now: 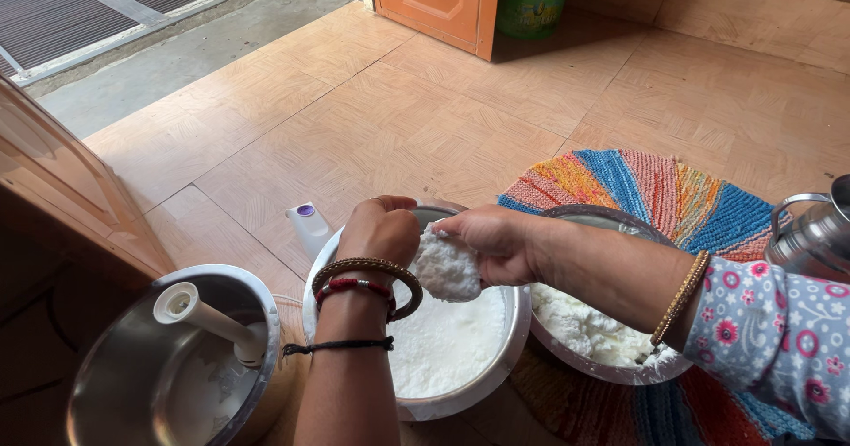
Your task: The person uses a hand mixer to blend a white dough-like mixture in a metal bowl, then removes the beaters and continues mixing by hand, kneading and shaping the mixture into a ball.
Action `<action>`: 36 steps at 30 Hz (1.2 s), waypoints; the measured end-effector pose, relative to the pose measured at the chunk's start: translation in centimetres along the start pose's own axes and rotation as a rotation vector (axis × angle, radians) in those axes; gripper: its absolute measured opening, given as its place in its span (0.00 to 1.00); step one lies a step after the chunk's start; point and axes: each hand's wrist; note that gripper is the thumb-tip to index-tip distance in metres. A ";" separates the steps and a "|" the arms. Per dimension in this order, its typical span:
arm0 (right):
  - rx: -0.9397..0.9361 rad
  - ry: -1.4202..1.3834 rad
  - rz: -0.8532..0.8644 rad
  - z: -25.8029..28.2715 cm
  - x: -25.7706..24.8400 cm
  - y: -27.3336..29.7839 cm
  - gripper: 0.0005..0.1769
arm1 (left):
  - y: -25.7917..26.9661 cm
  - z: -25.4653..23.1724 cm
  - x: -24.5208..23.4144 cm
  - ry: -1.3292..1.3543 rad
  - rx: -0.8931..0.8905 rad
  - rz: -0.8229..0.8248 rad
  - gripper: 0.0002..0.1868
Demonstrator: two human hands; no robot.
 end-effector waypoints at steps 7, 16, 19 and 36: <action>-0.013 -0.042 0.038 0.3 -0.5 0.1 0.17 | 0.1 -0.3 0.5 -0.025 0.027 -0.026 0.26; 0.000 -0.066 0.070 0.9 -2.6 0.7 0.18 | 0.1 -1.4 1.7 -0.046 0.047 -0.032 0.20; -0.010 -0.065 0.045 1.3 -3.2 1.8 0.18 | 0.2 -2.2 2.6 -0.050 0.069 -0.022 0.19; -0.166 0.208 -0.394 3.1 -13.9 8.0 0.20 | 0.6 -7.9 10.9 -0.079 0.213 0.032 0.23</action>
Point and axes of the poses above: each hand's wrist, its own y-axis away from the middle knuckle, its own x-axis out of the palm, z = x × y, and after that the axes turned 13 degrees about -y, right-handed
